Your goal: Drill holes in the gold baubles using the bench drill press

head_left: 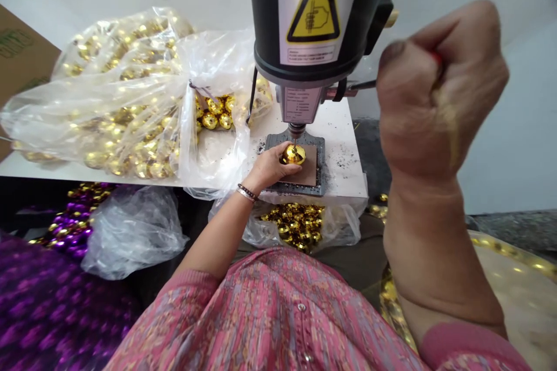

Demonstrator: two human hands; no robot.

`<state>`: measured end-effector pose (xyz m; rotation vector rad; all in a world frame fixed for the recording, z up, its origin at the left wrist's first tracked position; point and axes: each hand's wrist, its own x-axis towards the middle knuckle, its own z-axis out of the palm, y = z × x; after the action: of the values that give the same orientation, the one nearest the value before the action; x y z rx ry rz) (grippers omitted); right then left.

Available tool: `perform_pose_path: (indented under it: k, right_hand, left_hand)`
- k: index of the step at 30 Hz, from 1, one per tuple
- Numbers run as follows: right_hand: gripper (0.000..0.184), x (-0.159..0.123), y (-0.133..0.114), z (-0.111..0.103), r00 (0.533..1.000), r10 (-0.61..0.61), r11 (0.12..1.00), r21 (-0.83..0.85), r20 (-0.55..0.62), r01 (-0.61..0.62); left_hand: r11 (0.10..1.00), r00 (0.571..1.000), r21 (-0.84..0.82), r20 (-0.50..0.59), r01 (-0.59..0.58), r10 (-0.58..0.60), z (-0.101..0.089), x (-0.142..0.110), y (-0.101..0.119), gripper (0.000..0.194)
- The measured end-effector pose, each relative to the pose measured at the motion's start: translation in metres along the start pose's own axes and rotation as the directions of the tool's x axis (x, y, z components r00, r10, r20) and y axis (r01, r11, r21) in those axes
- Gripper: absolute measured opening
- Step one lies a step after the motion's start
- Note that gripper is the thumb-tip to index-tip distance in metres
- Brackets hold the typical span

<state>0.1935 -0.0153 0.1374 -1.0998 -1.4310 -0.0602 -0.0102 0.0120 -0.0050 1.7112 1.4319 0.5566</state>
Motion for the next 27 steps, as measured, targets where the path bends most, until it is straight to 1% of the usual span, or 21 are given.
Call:
perform_pose_path:
  k: [3,6,7,11,16,22,24,27]
  right_hand:
    - [0.022,-0.023,0.006,-0.006,0.998,-0.054,0.995,-0.08,0.02,0.056]
    - [0.019,-0.041,0.014,-0.008,0.988,-0.157,0.979,-0.134,-0.003,0.155]
    - [0.017,-0.046,0.016,-0.008,0.986,-0.167,0.975,-0.147,-0.006,0.164]
    - [0.012,-0.062,0.021,-0.009,0.996,-0.089,0.98,-0.176,0.003,0.088]
    - [0.012,-0.069,0.026,-0.006,0.996,-0.083,0.98,-0.186,-0.028,0.077]
    - [0.016,-0.079,0.035,0.0,0.987,-0.129,0.978,-0.176,-0.094,0.111]
    - [0.017,-0.083,0.038,0.003,0.985,-0.138,0.977,-0.179,-0.101,0.119]
    - [0.016,-0.089,0.042,0.011,0.962,-0.2,0.965,-0.205,-0.185,0.161]
  left_hand:
    - [1.0,1.0,0.017,-0.006,-0.002,0.002,0.0,0.001,-0.001,0.075]
    - [1.0,1.0,0.025,-0.007,-0.008,0.008,0.001,0.003,-0.003,0.075]
    - [1.0,1.0,0.023,-0.005,-0.017,0.017,0.002,0.003,-0.004,0.074]
    - [0.999,0.999,0.003,0.01,-0.051,0.051,0.004,0.003,-0.004,0.063]
    - [0.998,0.999,0.048,0.002,-0.038,0.038,0.005,0.002,-0.001,0.056]
    - [0.995,0.999,0.099,-0.029,-0.011,0.014,0.006,-0.001,0.003,0.062]
    - [0.994,1.0,0.107,-0.024,-0.012,0.014,0.007,-0.002,0.003,0.059]
    - [0.993,1.0,0.122,-0.027,-0.01,0.013,0.008,-0.003,0.002,0.052]
